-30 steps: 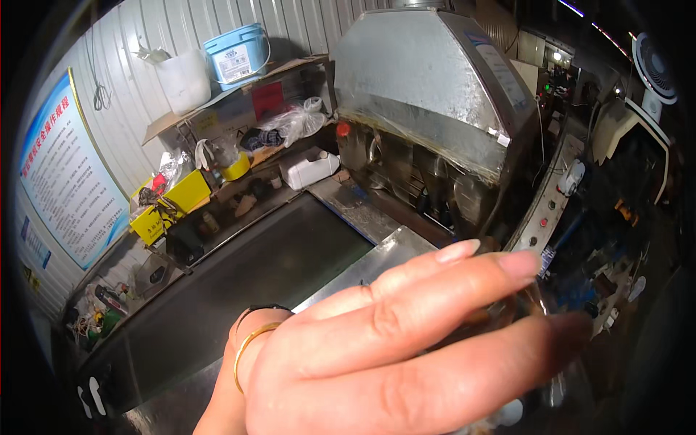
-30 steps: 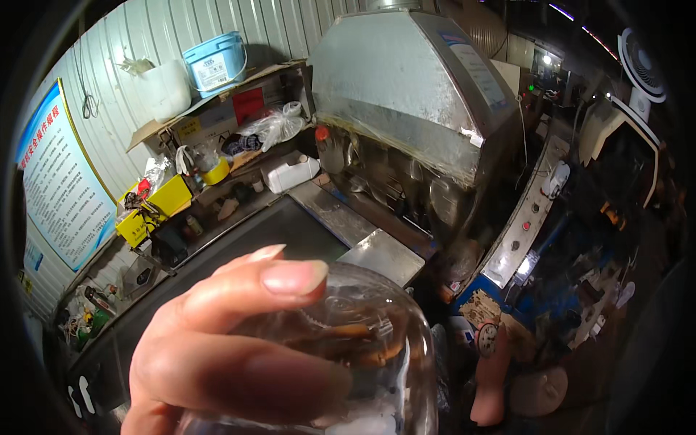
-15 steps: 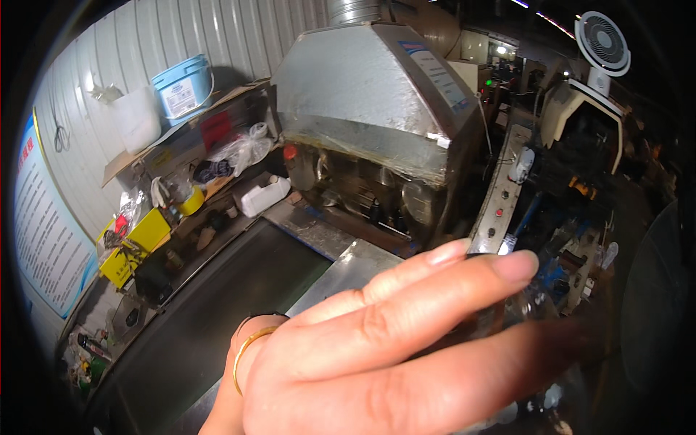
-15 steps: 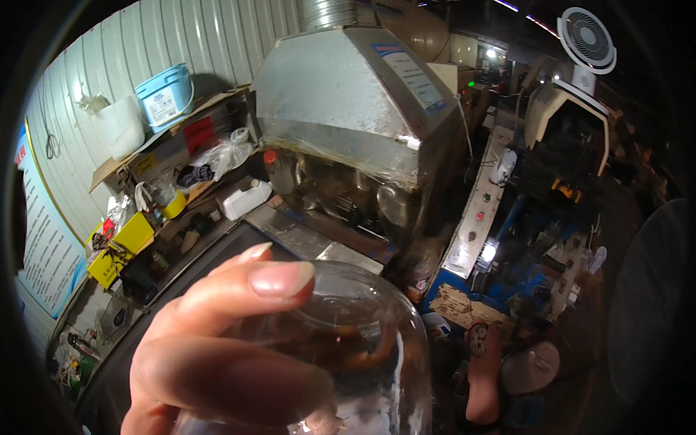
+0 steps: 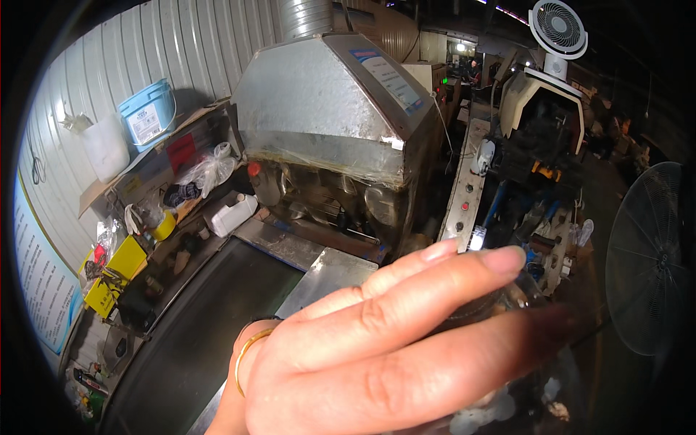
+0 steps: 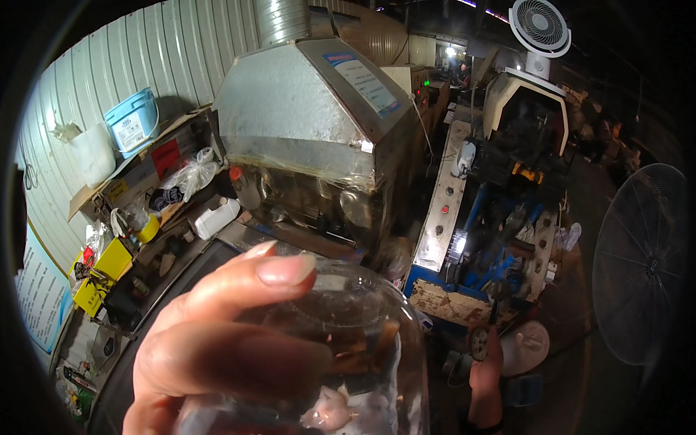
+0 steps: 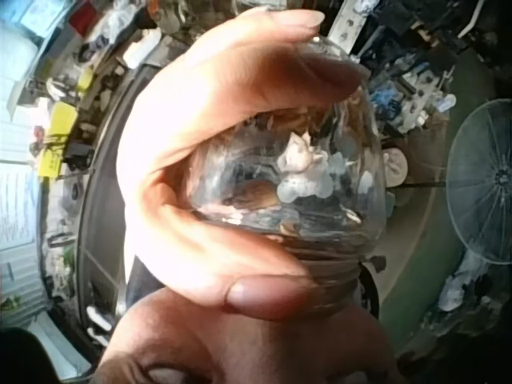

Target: Assembling shoe components on a conveyor belt in a manufacturing facility.

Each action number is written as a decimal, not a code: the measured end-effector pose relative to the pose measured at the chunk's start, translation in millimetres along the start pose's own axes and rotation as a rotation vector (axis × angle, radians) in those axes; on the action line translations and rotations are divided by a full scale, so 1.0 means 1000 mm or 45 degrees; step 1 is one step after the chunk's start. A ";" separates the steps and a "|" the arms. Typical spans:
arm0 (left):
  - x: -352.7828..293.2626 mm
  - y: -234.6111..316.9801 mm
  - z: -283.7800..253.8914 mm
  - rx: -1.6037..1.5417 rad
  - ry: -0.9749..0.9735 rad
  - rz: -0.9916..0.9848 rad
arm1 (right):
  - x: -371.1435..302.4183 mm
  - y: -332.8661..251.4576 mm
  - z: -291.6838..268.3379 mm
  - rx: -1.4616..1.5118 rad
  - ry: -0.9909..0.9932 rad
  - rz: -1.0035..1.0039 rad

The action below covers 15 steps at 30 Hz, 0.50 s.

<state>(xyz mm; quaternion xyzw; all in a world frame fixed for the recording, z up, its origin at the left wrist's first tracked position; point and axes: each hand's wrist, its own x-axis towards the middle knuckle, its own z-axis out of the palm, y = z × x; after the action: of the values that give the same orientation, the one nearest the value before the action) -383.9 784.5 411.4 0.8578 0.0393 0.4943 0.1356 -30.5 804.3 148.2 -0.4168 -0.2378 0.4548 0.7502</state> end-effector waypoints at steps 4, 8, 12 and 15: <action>0.022 -0.004 -0.001 0.007 -0.006 0.033 | -0.004 0.000 -0.004 -0.017 -0.110 -0.052; 0.016 0.002 0.006 -0.025 -0.042 0.075 | -0.012 0.001 0.009 -0.016 0.053 -0.045; 0.025 0.002 0.012 -0.044 -0.047 0.103 | -0.014 -0.002 0.009 -0.042 -0.012 -0.178; 0.028 0.003 0.017 -0.058 -0.043 0.104 | -0.015 -0.004 -0.014 -0.027 -0.075 -0.101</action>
<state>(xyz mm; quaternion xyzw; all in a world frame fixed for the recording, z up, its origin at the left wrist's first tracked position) -355.0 783.7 427.5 0.8636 -0.0091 0.4856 0.1356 -25.3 784.1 143.9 -0.4014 -0.2807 0.4344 0.7559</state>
